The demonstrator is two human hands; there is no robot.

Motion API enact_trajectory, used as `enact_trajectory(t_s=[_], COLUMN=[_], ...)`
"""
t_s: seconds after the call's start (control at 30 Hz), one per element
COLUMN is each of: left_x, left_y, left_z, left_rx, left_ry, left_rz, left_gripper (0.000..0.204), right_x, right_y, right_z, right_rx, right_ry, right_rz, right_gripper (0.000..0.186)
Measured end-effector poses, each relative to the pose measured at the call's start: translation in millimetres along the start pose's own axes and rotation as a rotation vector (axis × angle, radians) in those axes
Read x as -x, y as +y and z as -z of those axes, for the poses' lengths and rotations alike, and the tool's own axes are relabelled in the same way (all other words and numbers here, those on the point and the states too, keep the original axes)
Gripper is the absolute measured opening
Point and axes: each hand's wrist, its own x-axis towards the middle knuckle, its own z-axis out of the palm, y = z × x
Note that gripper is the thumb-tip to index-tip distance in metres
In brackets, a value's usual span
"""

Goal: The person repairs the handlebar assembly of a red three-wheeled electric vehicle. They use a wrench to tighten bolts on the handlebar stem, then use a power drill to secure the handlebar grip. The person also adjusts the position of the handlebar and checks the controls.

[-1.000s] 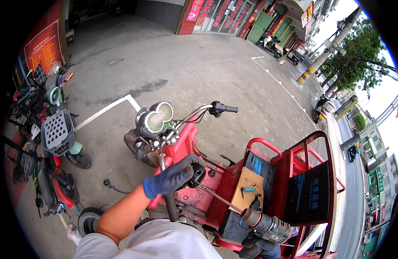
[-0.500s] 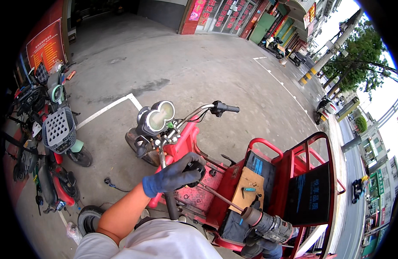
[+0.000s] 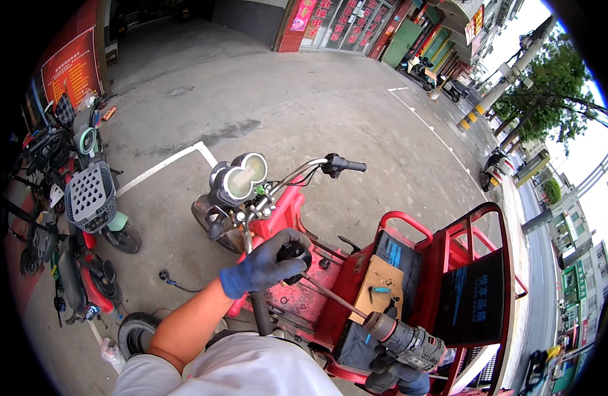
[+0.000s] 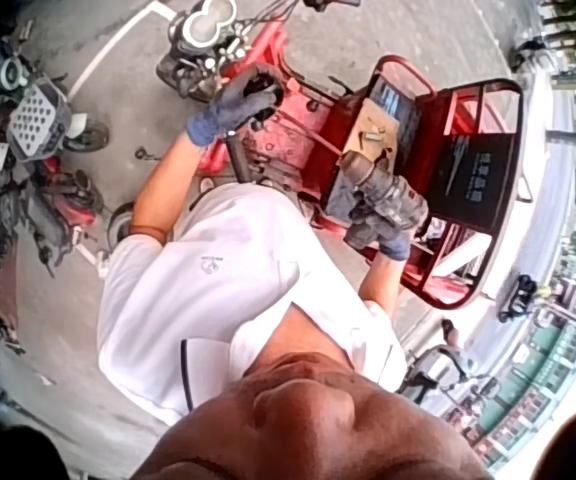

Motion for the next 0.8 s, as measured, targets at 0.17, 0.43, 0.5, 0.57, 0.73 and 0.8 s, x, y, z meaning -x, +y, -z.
enact_trajectory(t_s=[0.17,0.43,0.5,0.57,0.73,0.8], left_x=[-4.6,-5.8,0.4,5.6,0.8,-1.5], left_y=[-5.6,-9.2,-3.9,5.6,3.5,-1.3], left_z=[2.9,16.2,16.3,12.7,8.6,10.1], left_rx=[-0.145,0.151,0.349,0.348,0.328,0.234], left_ry=[0.061,0.273,0.286,0.227,0.188,0.209], left_rz=[-0.270,-0.156,-0.133,-0.115,-0.130,-0.138], left_gripper=[0.033,0.028,0.038,0.043,0.045,0.045], right_x=[-3.5,-4.6,-0.1,1.3,-3.3,-5.6], right_y=[-12.9,-23.8,-23.1,-21.3,-13.0,-12.2], right_z=[-15.5,-16.8,-16.0,-20.4,-26.2,-25.4], right_rx=[-0.009,0.131,0.140,0.145,0.161,0.162], right_ry=[-0.057,-0.023,-0.010,-0.001,0.031,0.034], right_rz=[0.047,-0.005,-0.005,-0.004,0.006,0.010], right_gripper=[0.064,0.062,0.061,0.061,0.060,0.059])
